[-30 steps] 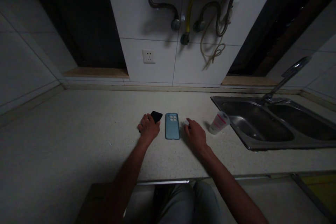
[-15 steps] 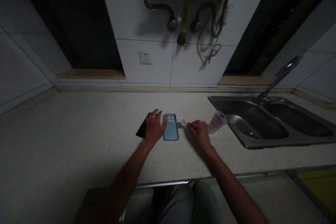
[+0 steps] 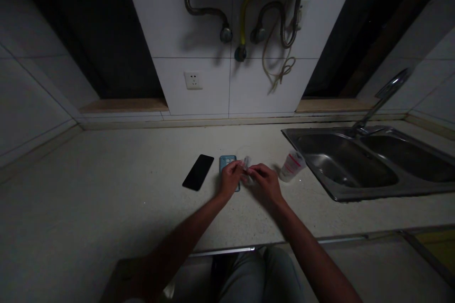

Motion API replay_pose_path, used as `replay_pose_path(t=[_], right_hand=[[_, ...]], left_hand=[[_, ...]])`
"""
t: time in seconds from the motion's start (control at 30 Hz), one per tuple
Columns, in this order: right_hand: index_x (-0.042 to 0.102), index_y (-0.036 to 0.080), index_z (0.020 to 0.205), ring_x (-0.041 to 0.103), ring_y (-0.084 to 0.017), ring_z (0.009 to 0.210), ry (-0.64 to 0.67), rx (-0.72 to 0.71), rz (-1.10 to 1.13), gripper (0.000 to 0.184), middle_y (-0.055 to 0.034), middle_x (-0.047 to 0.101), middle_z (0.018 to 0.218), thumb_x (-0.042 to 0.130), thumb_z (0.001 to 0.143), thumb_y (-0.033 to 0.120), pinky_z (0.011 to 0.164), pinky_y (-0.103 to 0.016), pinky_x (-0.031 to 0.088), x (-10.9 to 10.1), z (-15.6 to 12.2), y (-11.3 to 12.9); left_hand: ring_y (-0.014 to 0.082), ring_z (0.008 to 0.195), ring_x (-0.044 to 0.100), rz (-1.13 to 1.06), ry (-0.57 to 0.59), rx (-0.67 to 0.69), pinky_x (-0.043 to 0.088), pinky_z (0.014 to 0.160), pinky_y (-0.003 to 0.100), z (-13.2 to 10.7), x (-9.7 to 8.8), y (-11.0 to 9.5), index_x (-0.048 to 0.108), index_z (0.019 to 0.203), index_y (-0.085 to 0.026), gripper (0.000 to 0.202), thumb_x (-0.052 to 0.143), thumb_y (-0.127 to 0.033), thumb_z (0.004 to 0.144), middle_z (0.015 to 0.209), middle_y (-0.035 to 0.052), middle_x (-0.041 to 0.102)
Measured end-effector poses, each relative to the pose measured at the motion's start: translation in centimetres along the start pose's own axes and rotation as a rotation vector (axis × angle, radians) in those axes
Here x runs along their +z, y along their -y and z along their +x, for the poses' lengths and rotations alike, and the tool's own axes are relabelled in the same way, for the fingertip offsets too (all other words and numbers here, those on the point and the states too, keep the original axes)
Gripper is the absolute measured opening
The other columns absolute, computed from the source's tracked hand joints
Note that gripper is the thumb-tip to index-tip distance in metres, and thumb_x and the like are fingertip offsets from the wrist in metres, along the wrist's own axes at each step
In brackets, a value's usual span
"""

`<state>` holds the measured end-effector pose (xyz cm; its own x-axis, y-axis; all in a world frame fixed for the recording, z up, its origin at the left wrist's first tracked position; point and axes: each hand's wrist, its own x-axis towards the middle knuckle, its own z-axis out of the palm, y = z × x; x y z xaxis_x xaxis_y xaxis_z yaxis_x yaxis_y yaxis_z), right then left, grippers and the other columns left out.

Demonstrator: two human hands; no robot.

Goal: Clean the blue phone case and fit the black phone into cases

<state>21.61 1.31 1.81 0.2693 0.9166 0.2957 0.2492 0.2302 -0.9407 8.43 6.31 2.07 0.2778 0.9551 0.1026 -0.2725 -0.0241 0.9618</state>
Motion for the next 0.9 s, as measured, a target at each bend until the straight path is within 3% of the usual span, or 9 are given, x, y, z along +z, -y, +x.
replay_pose_path(t=[0.2, 0.3, 0.4, 0.47, 0.6, 0.7, 0.77, 0.9], right_hand=[[0.064, 0.018, 0.075, 0.053, -0.015, 0.064, -0.166, 0.064, 0.111, 0.031, 0.0001, 0.060, 0.066, 0.064, 0.078, 0.049, 0.061, -0.027, 0.044, -0.5, 0.2, 0.0], [0.059, 0.020, 0.076, 0.049, -0.013, 0.056, -0.228, 0.160, 0.306, 0.031, 0.0025, 0.054, 0.063, 0.060, 0.078, 0.050, 0.054, -0.025, 0.042, -0.8, 0.6, -0.3], [0.057, 0.021, 0.088, 0.050, -0.013, 0.055, -0.216, 0.200, 0.419, 0.035, 0.0011, 0.056, 0.070, 0.054, 0.082, 0.054, 0.051, -0.024, 0.042, -1.0, 0.7, -0.6], [0.056, 0.021, 0.099, 0.053, -0.013, 0.059, -0.174, 0.195, 0.412, 0.040, -0.0007, 0.059, 0.077, 0.053, 0.084, 0.058, 0.051, -0.024, 0.044, -0.9, 0.4, -0.8], [0.061, 0.018, 0.109, 0.057, -0.014, 0.069, -0.033, 0.161, 0.230, 0.047, -0.0026, 0.065, 0.089, 0.070, 0.076, 0.051, 0.056, -0.023, 0.045, -0.3, -0.5, -1.2], [0.067, 0.016, 0.095, 0.049, -0.012, 0.058, -0.009, 0.169, 0.165, 0.039, 0.0014, 0.060, 0.071, 0.068, 0.079, 0.051, 0.051, -0.022, 0.039, -0.3, -0.7, -1.1], [0.067, 0.016, 0.083, 0.041, -0.011, 0.051, -0.071, 0.180, 0.169, 0.039, 0.0041, 0.051, 0.060, 0.064, 0.080, 0.055, 0.046, -0.023, 0.034, -0.6, -0.6, -0.9], [0.065, 0.017, 0.069, 0.038, -0.011, 0.050, -0.179, 0.139, 0.141, 0.042, 0.0041, 0.047, 0.056, 0.063, 0.081, 0.058, 0.045, -0.023, 0.031, -1.4, -0.2, -0.8]], left_hand=[[0.0131, 0.060, 0.052, 0.002, -0.109, 0.029, 0.043, 0.056, 0.024, 1.4, 0.2, 0.0, 0.067, 0.072, -0.018, 0.031, 0.074, -0.048, 0.074, 0.065, -0.0010, 0.057], [0.0121, 0.064, 0.056, -0.178, -0.084, -0.044, 0.045, 0.061, 0.023, 1.7, 0.2, 0.2, 0.063, 0.072, -0.017, 0.033, 0.079, -0.046, 0.068, 0.068, -0.0018, 0.059], [0.0128, 0.072, 0.062, -0.381, -0.084, -0.126, 0.050, 0.071, 0.024, 1.6, 0.3, 0.4, 0.061, 0.076, -0.018, 0.034, 0.083, -0.041, 0.065, 0.073, -0.0020, 0.061], [0.0157, 0.078, 0.065, -0.470, -0.039, -0.200, 0.053, 0.076, 0.028, 1.4, 0.3, 0.4, 0.062, 0.082, -0.018, 0.034, 0.083, -0.040, 0.067, 0.077, -0.0003, 0.065], [0.0223, 0.094, 0.069, -0.555, 0.118, -0.382, 0.056, 0.084, 0.037, 1.0, 0.1, 0.2, 0.065, 0.096, -0.017, 0.033, 0.077, -0.041, 0.076, 0.090, 0.0058, 0.072], [0.0252, 0.103, 0.068, -0.583, 0.211, -0.473, 0.056, 0.088, 0.043, 0.5, -0.1, -0.1, 0.065, 0.102, -0.016, 0.033, 0.065, -0.046, 0.088, 0.099, 0.0098, 0.073], [0.0261, 0.109, 0.067, -0.611, 0.277, -0.504, 0.055, 0.091, 0.046, 0.2, -0.2, -0.4, 0.065, 0.106, -0.016, 0.035, 0.056, -0.048, 0.094, 0.106, 0.0113, 0.073], [0.0290, 0.117, 0.063, -0.664, 0.324, -0.498, 0.053, 0.095, 0.047, -0.3, -0.2, -0.5, 0.064, 0.109, -0.014, 0.042, 0.060, -0.052, 0.091, 0.115, 0.0154, 0.071]])
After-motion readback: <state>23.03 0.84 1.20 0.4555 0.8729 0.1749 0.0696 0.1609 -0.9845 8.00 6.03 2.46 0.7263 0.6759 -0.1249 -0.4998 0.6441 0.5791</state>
